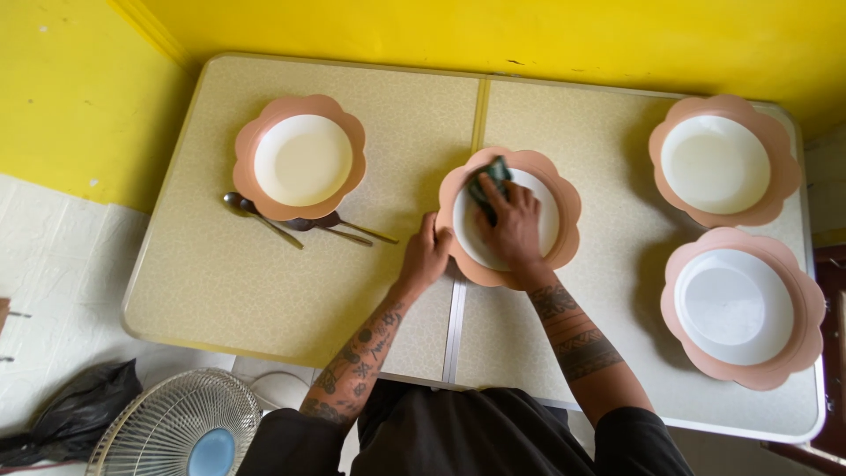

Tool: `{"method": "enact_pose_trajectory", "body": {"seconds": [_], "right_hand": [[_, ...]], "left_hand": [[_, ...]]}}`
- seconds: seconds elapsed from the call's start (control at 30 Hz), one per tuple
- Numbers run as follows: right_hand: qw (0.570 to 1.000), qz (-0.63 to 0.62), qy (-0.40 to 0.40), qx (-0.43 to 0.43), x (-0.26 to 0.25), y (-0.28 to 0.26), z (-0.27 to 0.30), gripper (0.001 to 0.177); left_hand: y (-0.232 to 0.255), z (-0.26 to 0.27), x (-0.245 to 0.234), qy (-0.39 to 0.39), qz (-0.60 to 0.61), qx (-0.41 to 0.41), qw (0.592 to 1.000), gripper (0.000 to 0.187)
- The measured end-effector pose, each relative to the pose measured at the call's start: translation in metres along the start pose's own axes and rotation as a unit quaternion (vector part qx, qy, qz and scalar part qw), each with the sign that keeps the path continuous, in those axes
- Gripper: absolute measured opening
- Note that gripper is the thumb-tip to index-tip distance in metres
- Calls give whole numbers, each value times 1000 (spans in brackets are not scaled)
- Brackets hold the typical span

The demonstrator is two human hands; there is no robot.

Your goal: The recorder is wiping down several plates on a table using a cloth.

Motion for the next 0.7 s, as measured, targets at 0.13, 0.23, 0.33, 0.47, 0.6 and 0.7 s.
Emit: {"method": "enact_pose_trajectory", "body": {"seconds": [0.13, 0.23, 0.33, 0.47, 0.6, 0.7], "right_hand": [[996, -26, -39, -69, 12, -24, 12, 64], [994, -54, -46, -87, 10, -37, 17, 65], [994, -57, -60, -70, 17, -26, 15, 66], [995, -52, -56, -68, 21, -7, 5, 63], [998, 37, 13, -56, 2, 16, -12, 56], [995, 83, 4, -61, -4, 20, -21, 56]], "left_hand": [[-17, -37, -13, 21, -154, -60, 986, 31], [-3, -51, -23, 46, -124, -39, 990, 33], [19, -51, -24, 69, -118, 64, 989, 35], [1, -45, -17, 12, -138, -37, 990, 39], [-5, -28, -22, 22, -138, -64, 988, 41], [-19, -15, -18, 27, -116, -84, 989, 33]]}}
Point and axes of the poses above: each hand's wrist, its own z-axis away from the middle knuckle, its own x-axis out of the palm, y = z × x, the point moved 9 cm from there along -z, towards the middle knuckle, and after that the axes turned 7 degrees about -z, right-handed, at the moved point
